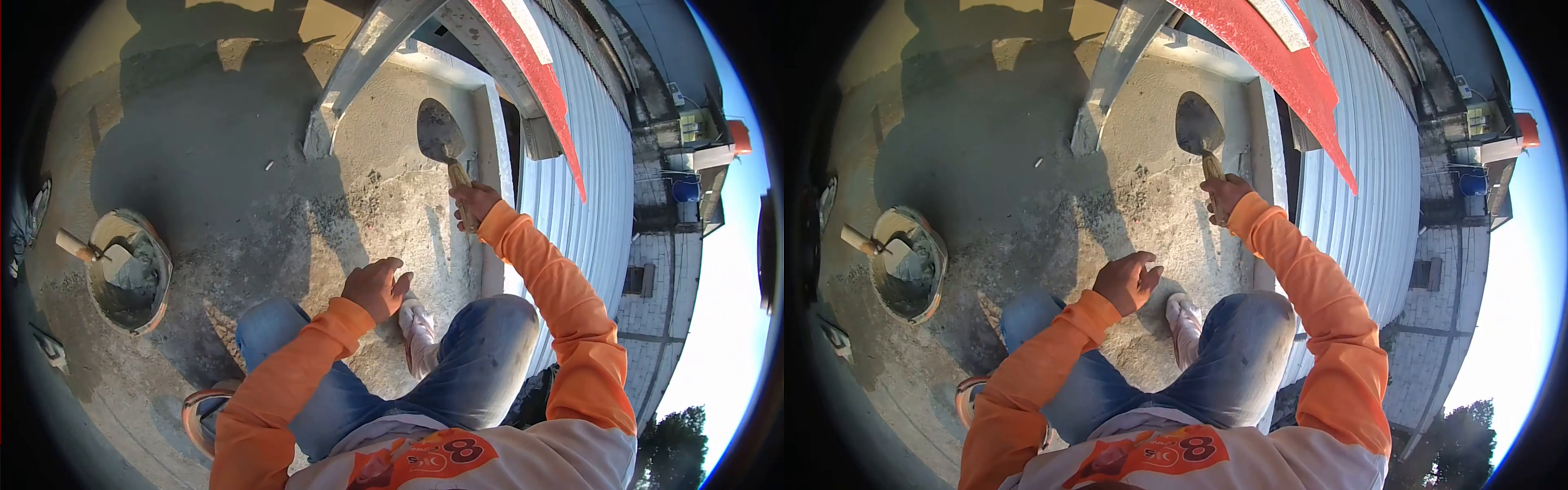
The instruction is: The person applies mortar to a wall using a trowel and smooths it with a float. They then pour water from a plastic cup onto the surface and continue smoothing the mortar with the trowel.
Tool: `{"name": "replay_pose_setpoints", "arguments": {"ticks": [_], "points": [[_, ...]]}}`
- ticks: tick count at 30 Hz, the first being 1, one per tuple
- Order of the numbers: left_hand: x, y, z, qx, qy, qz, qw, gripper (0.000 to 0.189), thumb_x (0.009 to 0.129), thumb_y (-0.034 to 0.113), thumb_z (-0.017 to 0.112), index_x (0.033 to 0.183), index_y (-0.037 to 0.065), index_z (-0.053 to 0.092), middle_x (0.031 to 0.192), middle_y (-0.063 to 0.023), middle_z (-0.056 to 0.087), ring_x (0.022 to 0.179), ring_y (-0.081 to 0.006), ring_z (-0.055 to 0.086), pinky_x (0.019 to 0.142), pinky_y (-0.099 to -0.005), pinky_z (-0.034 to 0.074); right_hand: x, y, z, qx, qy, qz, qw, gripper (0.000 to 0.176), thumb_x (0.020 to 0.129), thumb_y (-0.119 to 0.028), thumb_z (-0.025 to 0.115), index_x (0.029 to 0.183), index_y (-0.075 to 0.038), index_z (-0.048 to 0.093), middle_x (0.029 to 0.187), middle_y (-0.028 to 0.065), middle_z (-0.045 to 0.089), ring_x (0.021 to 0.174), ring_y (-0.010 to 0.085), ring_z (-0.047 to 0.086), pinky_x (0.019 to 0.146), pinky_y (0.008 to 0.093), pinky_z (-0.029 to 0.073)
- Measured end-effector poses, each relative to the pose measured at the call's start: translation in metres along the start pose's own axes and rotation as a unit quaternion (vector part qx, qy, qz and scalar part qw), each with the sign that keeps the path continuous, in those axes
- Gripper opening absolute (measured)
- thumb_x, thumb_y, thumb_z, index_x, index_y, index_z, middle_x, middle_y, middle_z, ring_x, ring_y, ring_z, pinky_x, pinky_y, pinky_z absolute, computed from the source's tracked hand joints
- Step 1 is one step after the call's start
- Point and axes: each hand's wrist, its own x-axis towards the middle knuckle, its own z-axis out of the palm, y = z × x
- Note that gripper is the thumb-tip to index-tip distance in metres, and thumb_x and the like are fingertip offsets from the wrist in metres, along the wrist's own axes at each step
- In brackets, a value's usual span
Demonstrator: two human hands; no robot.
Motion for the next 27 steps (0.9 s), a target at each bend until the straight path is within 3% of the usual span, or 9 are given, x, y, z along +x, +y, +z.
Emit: {"name": "replay_pose_setpoints", "arguments": {"ticks": [2,6,10,15,17,18,21,23,27], "points": [[0.000,-0.006,0.009,0.042,-0.151,-0.044,0.987,0.032,0.089,0.032,0.054,0.104,0.004,0.058,0.080,-0.0147,0.065,0.075,-0.0335,0.063,0.069,-0.0426,0.049,0.053,0.001,-0.036,-0.031,-0.006,0.010,0.999,0.022,0.083,-0.019,0.062,0.095,-0.003,0.051,0.074,0.0082,0.052,0.056,0.0198,0.054,0.045,0.0357,0.048],[-0.015,-0.017,0.032,0.116,-0.390,0.001,0.913,0.036,0.088,0.037,0.052,0.106,0.006,0.058,0.098,-0.0118,0.064,0.093,-0.0280,0.062,0.084,-0.0442,0.041,0.143,0.033,-0.074,-0.055,0.012,0.034,0.998,0.020,0.085,-0.020,0.057,0.090,-0.001,0.051,0.068,0.0095,0.054,0.052,0.0198,0.053,0.045,0.0335,0.046],[-0.054,-0.003,0.011,0.149,-0.418,0.014,0.896,0.029,0.083,0.027,0.054,0.102,0.007,0.062,0.091,-0.0113,0.065,0.087,-0.0238,0.062,0.087,-0.0445,0.037,0.211,0.060,-0.099,-0.047,-0.012,0.040,0.998,0.021,0.083,-0.016,0.055,0.091,0.003,0.053,0.069,0.0117,0.056,0.054,0.0210,0.056,0.043,0.0346,0.047],[-0.064,0.033,-0.026,0.122,-0.251,0.012,0.960,0.035,0.077,0.026,0.061,0.103,0.001,0.060,0.085,-0.0119,0.062,0.085,-0.0240,0.060,0.080,-0.0456,0.043,0.273,0.043,-0.091,0.073,0.053,-0.008,0.996,0.025,0.087,-0.019,0.048,0.099,0.003,0.050,0.069,0.0133,0.055,0.052,0.0227,0.053,0.045,0.0336,0.048],[-0.059,0.038,-0.043,-0.024,-0.224,-0.076,0.971,0.062,0.073,0.022,0.069,0.126,-0.001,0.047,0.122,-0.0189,0.054,0.109,-0.0333,0.051,0.096,-0.0438,0.038,0.312,0.040,-0.092,0.136,0.058,-0.056,0.987,0.027,0.084,-0.017,0.052,0.105,0.000,0.047,0.075,0.0147,0.056,0.059,0.0243,0.058,0.048,0.0345,0.048],[-0.058,0.035,-0.047,-0.024,-0.221,-0.087,0.971,0.062,0.073,0.022,0.069,0.126,-0.001,0.047,0.122,-0.0189,0.054,0.109,-0.0333,0.051,0.096,-0.0438,0.038,0.332,0.036,-0.095,0.124,0.029,-0.073,0.989,0.027,0.084,-0.017,0.052,0.105,0.001,0.047,0.074,0.0149,0.057,0.057,0.0239,0.057,0.048,0.0350,0.049],[-0.071,0.010,-0.042,-0.057,-0.064,-0.243,0.966,0.047,0.078,0.017,0.064,0.119,-0.003,0.053,0.108,-0.0230,0.059,0.092,-0.0381,0.059,0.081,-0.0439,0.047,0.374,0.022,-0.095,0.111,-0.002,-0.107,0.988,0.027,0.084,-0.016,0.050,0.105,0.001,0.047,0.071,0.0146,0.057,0.056,0.0237,0.056,0.047,0.0335,0.048],[-0.084,-0.003,-0.032,0.001,-0.066,-0.283,0.957,0.046,0.080,0.019,0.063,0.119,-0.003,0.053,0.108,-0.0228,0.060,0.092,-0.0384,0.059,0.081,-0.0440,0.048,0.383,0.007,-0.086,0.127,0.063,-0.121,0.982,0.028,0.084,-0.016,0.049,0.106,0.001,0.047,0.069,0.0147,0.056,0.055,0.0233,0.056,0.046,0.0315,0.048],[-0.089,0.005,-0.012,0.072,-0.073,-0.345,0.933,0.044,0.085,0.024,0.061,0.120,-0.001,0.053,0.110,-0.0216,0.060,0.095,-0.0387,0.059,0.081,-0.0443,0.048,0.421,0.003,-0.096,0.159,0.068,-0.125,0.977,0.028,0.084,-0.015,0.050,0.107,0.001,0.047,0.072,0.0155,0.057,0.056,0.0232,0.056,0.045,0.0304,0.047]]}}
